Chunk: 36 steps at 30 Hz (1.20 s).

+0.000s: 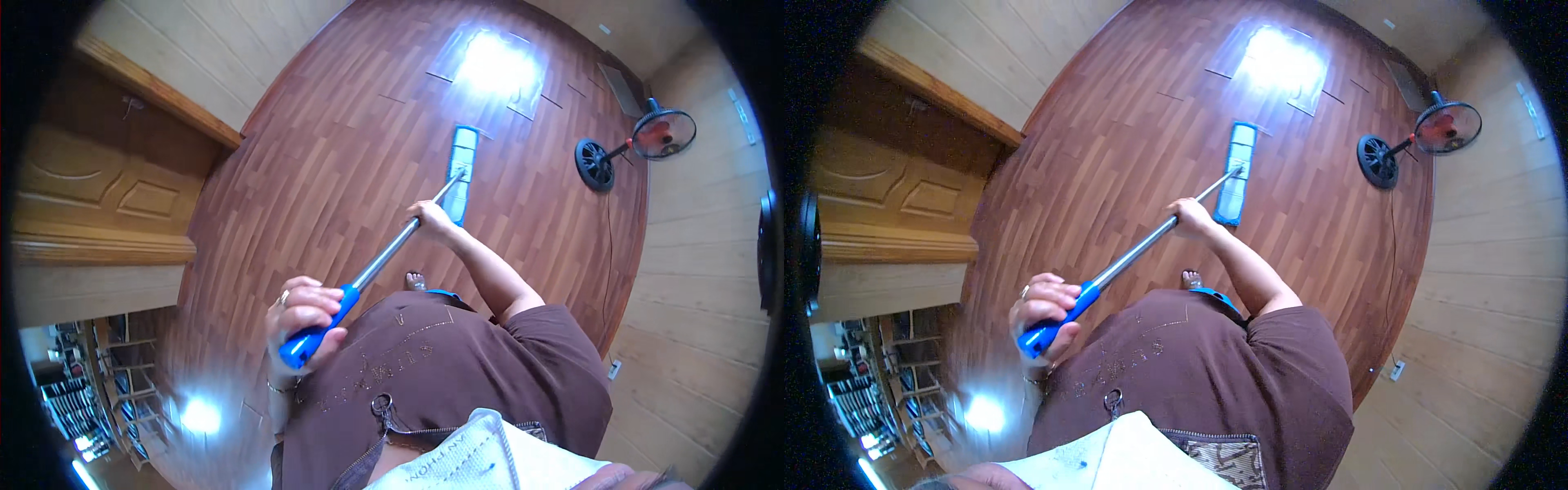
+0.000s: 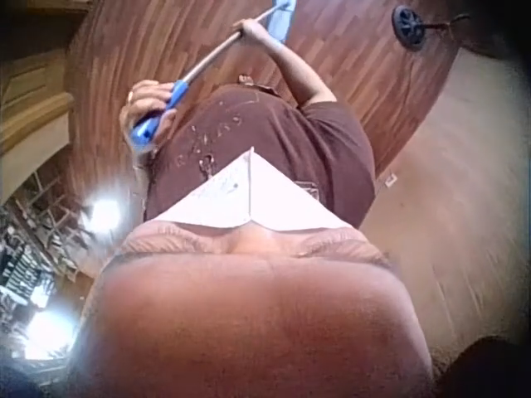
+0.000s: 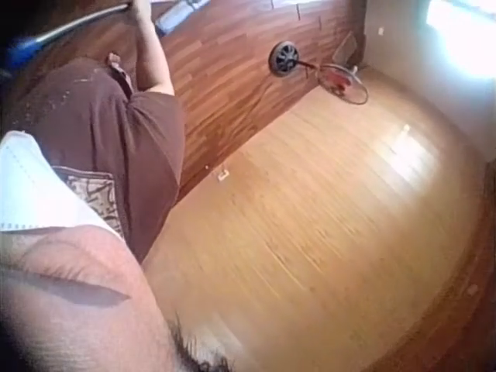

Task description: Mopping a wooden floor in a large room using a flat mop.

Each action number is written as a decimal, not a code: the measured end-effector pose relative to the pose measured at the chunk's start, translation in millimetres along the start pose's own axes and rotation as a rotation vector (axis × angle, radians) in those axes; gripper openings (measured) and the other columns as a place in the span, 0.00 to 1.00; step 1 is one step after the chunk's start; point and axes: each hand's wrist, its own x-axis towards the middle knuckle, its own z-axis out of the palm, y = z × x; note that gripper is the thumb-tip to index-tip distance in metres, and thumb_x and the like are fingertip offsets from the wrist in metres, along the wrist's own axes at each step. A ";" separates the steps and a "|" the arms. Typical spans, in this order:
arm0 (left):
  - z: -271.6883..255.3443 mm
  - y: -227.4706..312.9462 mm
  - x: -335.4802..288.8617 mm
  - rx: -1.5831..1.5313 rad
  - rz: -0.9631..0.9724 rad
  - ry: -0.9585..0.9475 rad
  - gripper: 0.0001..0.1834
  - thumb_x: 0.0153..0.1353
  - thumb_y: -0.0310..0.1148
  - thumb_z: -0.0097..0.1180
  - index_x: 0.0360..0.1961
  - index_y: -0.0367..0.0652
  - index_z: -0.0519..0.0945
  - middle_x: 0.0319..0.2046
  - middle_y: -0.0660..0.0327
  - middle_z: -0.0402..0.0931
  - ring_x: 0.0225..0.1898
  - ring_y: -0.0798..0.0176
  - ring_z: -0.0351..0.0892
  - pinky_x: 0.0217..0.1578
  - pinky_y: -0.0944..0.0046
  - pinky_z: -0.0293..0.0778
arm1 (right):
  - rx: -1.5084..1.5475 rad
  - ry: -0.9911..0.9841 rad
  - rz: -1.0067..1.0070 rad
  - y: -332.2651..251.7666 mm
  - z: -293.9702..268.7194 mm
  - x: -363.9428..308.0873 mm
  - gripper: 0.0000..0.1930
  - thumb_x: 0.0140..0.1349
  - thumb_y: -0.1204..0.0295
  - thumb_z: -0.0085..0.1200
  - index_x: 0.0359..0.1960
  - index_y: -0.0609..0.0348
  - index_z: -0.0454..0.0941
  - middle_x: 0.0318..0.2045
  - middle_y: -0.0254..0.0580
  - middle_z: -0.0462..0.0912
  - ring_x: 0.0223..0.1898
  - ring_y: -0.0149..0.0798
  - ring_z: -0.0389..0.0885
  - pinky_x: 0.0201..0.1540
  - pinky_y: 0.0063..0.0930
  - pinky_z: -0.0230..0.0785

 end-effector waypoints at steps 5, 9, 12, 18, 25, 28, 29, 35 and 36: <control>22.7 -23.4 27.3 -0.176 -0.037 -0.126 0.10 0.42 0.26 0.68 0.26 0.44 0.78 0.32 0.60 0.80 0.40 0.57 0.82 0.43 0.58 0.69 | -0.175 0.187 0.102 19.8 -32.3 -55.9 0.13 0.45 0.63 0.66 0.18 0.54 0.75 0.19 0.39 0.77 0.27 0.47 0.76 0.32 0.40 0.64; 31.4 -34.0 43.9 -0.242 -0.065 -0.289 0.09 0.44 0.24 0.68 0.28 0.43 0.81 0.34 0.60 0.80 0.42 0.58 0.81 0.44 0.60 0.71 | -0.288 0.343 0.291 -4.4 -43.6 -99.5 0.20 0.47 0.51 0.65 0.18 0.53 0.73 0.20 0.36 0.74 0.31 0.44 0.76 0.39 0.35 0.60; 34.8 -34.5 51.0 -0.319 -0.129 -0.333 0.10 0.45 0.23 0.69 0.30 0.43 0.82 0.36 0.59 0.80 0.45 0.58 0.81 0.48 0.59 0.73 | -0.162 0.505 0.457 -23.4 -33.8 -123.0 0.17 0.48 0.61 0.67 0.22 0.59 0.71 0.24 0.46 0.74 0.33 0.52 0.74 0.37 0.42 0.66; 38.0 -39.5 56.8 -0.466 -0.200 -0.432 0.10 0.44 0.22 0.69 0.29 0.42 0.82 0.38 0.57 0.80 0.46 0.55 0.81 0.48 0.57 0.74 | -0.207 0.559 0.547 -30.7 -15.4 -156.5 0.12 0.51 0.65 0.62 0.25 0.59 0.72 0.25 0.46 0.75 0.35 0.52 0.74 0.39 0.42 0.66; 43.3 -38.6 38.9 -0.415 -0.196 -0.327 0.10 0.46 0.24 0.69 0.30 0.41 0.81 0.38 0.56 0.80 0.46 0.54 0.81 0.47 0.58 0.74 | -0.147 0.394 0.511 -22.2 -37.0 -142.6 0.07 0.49 0.71 0.60 0.27 0.56 0.74 0.29 0.44 0.76 0.36 0.51 0.75 0.40 0.40 0.68; 47.5 -30.9 40.1 -0.317 -0.144 -0.292 0.12 0.48 0.26 0.69 0.33 0.40 0.79 0.39 0.55 0.79 0.48 0.53 0.80 0.49 0.57 0.73 | -0.176 0.386 0.349 17.6 -47.0 -117.2 0.08 0.45 0.77 0.53 0.30 0.56 0.76 0.39 0.49 0.76 0.46 0.54 0.74 0.49 0.40 0.67; 49.4 -32.6 37.4 -0.308 -0.152 -0.278 0.12 0.48 0.26 0.69 0.33 0.40 0.79 0.39 0.55 0.79 0.48 0.53 0.80 0.49 0.57 0.73 | -0.202 0.342 0.372 17.3 -51.3 -103.0 0.12 0.45 0.77 0.53 0.35 0.56 0.76 0.43 0.49 0.75 0.49 0.56 0.72 0.52 0.41 0.66; 66.0 -42.3 11.6 -0.071 -0.210 -0.077 0.19 0.45 0.29 0.72 0.37 0.42 0.77 0.41 0.56 0.79 0.50 0.53 0.78 0.49 0.58 0.72 | -0.430 0.081 0.478 46.1 -48.2 -18.3 0.13 0.48 0.75 0.55 0.39 0.50 0.76 0.39 0.44 0.77 0.50 0.48 0.74 0.47 0.46 0.67; 67.2 -38.0 8.0 -0.071 -0.228 -0.034 0.19 0.44 0.29 0.72 0.37 0.42 0.77 0.41 0.57 0.79 0.50 0.53 0.78 0.48 0.58 0.72 | -0.383 0.080 0.428 43.4 -44.1 -7.1 0.11 0.47 0.75 0.55 0.35 0.51 0.75 0.37 0.42 0.78 0.48 0.46 0.76 0.45 0.45 0.68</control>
